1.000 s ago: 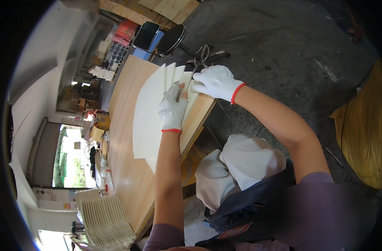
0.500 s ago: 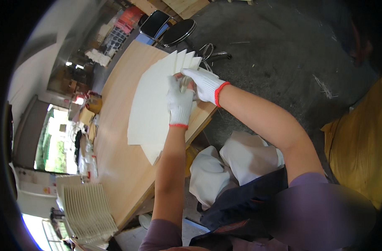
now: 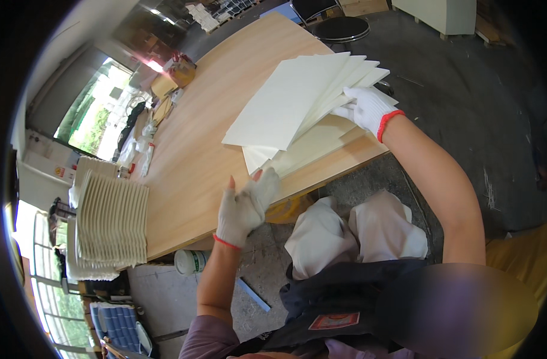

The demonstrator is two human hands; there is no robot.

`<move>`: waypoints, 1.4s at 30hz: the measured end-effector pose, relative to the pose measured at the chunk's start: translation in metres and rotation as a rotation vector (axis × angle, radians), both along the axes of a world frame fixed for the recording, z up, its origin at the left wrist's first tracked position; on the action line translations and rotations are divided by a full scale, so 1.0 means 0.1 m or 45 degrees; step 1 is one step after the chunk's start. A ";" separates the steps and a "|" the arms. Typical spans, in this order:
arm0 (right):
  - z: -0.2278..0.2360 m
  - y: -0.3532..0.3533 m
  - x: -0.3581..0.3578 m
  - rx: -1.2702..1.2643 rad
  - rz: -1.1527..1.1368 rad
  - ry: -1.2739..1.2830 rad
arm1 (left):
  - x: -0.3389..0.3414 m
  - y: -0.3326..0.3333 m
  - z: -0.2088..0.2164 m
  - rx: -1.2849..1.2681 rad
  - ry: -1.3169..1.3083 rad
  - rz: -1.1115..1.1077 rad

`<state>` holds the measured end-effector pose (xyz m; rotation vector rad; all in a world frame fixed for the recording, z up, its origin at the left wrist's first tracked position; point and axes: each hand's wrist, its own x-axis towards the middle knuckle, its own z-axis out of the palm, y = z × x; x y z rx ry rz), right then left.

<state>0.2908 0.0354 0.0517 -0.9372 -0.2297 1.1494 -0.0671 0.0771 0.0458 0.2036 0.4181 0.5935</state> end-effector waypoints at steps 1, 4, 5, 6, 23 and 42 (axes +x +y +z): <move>-0.01 0.01 0.02 -0.010 0.015 -0.022 | 0.01 0.21 0.00 -0.020 0.048 -0.022; -0.05 0.03 -0.01 0.035 0.025 0.007 | 0.13 0.75 0.02 0.023 0.203 -0.097; -0.09 0.03 0.01 0.017 0.017 0.022 | 0.22 0.83 0.06 0.120 0.261 -0.132; -0.13 0.01 0.02 0.001 0.011 0.041 | 0.30 0.88 0.12 0.218 0.323 -0.165; -0.06 -0.39 -0.11 -0.101 -0.086 0.268 | -0.18 0.91 -0.19 0.556 0.568 0.285; -0.11 -0.63 0.40 0.049 0.104 -0.239 | -2.29 0.86 -0.65 0.408 0.715 0.700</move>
